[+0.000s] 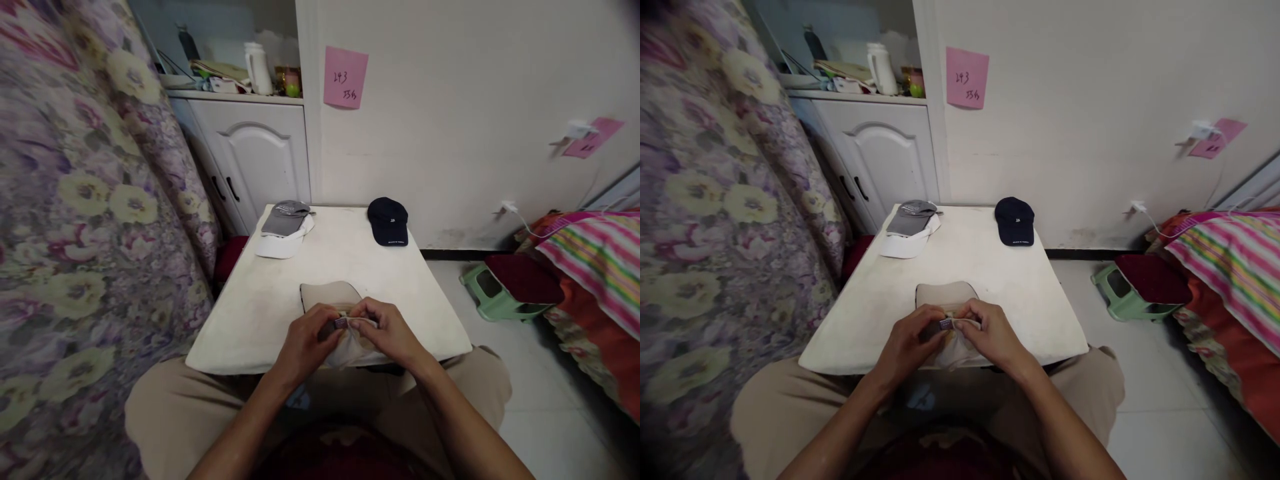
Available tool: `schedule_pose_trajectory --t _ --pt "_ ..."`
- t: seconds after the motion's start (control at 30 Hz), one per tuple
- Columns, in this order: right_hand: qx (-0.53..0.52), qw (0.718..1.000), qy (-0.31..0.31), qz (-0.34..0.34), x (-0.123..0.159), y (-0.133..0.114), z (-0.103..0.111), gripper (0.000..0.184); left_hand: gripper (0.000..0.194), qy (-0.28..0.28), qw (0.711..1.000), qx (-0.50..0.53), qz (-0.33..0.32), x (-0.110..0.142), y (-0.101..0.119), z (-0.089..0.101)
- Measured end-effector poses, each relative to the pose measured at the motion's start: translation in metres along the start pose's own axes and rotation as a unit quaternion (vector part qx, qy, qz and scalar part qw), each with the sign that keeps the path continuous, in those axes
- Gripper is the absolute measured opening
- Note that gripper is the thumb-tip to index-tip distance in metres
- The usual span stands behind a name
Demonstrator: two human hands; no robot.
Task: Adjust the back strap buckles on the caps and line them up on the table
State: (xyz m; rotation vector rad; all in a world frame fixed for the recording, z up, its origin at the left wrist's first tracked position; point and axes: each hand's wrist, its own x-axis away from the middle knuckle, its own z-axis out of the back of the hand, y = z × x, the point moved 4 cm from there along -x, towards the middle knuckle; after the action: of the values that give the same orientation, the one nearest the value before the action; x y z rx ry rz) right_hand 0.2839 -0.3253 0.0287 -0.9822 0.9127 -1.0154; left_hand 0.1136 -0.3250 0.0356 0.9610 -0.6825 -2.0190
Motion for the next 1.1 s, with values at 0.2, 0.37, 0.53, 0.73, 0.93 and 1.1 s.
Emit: schedule_pose_trajectory --t 0.2,0.37,0.53,0.73,0.93,1.1 --pt "0.037 0.999 0.006 0.021 0.004 -0.003 -0.001 0.007 0.016 -0.004 1.0 -0.004 -0.001 0.004 0.0 -0.003" --pt "0.046 0.998 0.01 0.038 0.003 -0.006 -0.001 0.007 0.017 -0.017 1.0 -0.009 -0.003 0.003 0.0 -0.002" --pt "0.028 0.999 0.013 0.021 0.005 -0.001 0.0 0.009 0.013 -0.013 1.0 -0.011 -0.004 0.001 0.001 0.003" --pt "0.048 0.998 0.026 0.04 0.005 0.0 0.0 0.008 0.013 -0.018 1.0 -0.016 -0.002 0.002 0.002 -0.002" --pt "0.045 0.998 0.025 0.027 0.006 -0.002 0.001 0.007 0.013 -0.02 1.0 -0.017 -0.002 0.002 0.003 -0.001" --pt "0.053 0.998 0.045 0.006 0.01 0.004 0.001 0.01 0.011 -0.022 0.999 -0.031 0.0 0.002 0.003 -0.002"
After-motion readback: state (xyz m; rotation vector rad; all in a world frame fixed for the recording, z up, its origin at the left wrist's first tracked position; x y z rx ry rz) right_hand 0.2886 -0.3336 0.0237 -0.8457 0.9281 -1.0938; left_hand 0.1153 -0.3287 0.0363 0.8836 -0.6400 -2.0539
